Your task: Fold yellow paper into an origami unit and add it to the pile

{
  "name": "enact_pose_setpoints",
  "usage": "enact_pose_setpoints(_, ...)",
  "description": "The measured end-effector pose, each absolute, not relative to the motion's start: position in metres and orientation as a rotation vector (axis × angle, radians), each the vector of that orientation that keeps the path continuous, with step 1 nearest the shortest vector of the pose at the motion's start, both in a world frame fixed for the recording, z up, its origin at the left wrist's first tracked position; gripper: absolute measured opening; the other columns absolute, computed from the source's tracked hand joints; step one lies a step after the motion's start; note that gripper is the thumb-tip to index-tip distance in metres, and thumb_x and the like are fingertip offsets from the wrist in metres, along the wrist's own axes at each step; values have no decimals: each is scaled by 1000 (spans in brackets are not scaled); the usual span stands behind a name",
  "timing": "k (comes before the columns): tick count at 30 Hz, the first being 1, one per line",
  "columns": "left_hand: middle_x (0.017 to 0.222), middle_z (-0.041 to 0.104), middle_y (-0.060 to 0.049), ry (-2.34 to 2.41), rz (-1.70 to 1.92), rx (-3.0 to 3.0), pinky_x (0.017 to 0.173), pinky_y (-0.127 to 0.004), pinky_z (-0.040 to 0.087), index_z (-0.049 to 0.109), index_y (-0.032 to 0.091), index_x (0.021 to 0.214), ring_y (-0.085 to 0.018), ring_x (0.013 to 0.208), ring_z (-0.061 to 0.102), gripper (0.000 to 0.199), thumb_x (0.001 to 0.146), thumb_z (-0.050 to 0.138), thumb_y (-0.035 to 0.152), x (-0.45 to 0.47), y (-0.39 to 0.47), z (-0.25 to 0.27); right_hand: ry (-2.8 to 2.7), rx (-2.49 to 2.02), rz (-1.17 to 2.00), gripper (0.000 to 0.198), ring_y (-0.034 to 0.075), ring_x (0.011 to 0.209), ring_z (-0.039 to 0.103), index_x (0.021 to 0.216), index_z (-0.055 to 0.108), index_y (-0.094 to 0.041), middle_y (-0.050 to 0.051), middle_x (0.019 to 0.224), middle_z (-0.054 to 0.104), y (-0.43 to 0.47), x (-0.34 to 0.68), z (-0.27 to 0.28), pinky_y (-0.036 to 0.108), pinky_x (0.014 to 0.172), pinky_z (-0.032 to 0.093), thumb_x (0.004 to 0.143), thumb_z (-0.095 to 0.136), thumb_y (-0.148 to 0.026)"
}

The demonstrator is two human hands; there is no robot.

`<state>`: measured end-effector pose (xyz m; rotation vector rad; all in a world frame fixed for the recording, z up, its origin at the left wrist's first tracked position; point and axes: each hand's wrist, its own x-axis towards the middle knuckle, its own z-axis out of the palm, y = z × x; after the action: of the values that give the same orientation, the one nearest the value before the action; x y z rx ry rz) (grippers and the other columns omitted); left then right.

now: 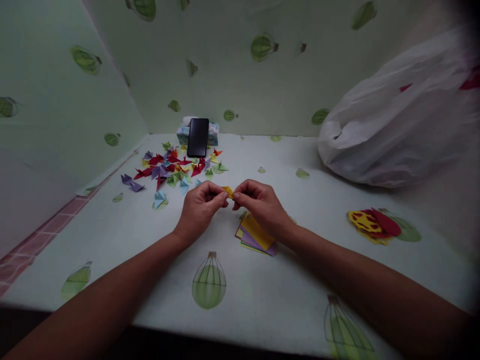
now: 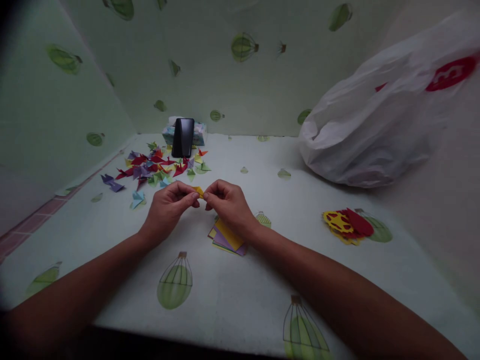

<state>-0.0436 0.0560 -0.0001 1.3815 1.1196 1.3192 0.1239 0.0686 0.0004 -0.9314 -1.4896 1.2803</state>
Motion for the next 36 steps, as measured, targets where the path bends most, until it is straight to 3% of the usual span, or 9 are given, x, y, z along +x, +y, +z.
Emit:
enact_pose_setpoints(9, 69, 63, 2, 1110, 1347, 1363, 64, -24, 51, 60, 15, 75, -10, 64, 63, 19, 77, 75, 26, -44, 57, 0, -1536, -930, 1188, 17, 12, 63, 59, 74, 60, -18, -1, 68, 63, 70, 122, -2, 27, 61, 46, 80, 71, -30)
enact_pose_setpoints(22, 80, 57, 5, 998, 1448, 1321, 66, -24, 57, 51, 19, 94, -8, 66, 64, 33, 73, 76, 16, -40, 57, 0, -1411, -881, 1313, 17, 12, 63, 60, 74, 59, -18, -1, 68, 62, 70, 121, -4, 29, 64, 48, 79, 72, -28)
enact_pose_setpoints(31, 74, 57, 6, 1026, 1416, 1378, 63, -22, 53, 56, 20, 97, -8, 64, 61, 30, 74, 75, 15, -41, 54, 1, -1459, -898, 1280, 17, 11, 62, 58, 72, 57, -18, -2, 67, 60, 66, 120, -2, 28, 62, 46, 78, 70, -27)
enact_pose_setpoints(36, 84, 65, 1, 1007, 1315, 1328, 70, -24, 54, 65, 16, 101, -10, 71, 64, 27, 77, 75, 23, -44, 57, -1, -1525, -907, 1221, 17, 12, 64, 57, 73, 58, -18, -2, 69, 61, 69, 122, -3, 29, 63, 46, 80, 69, -30)
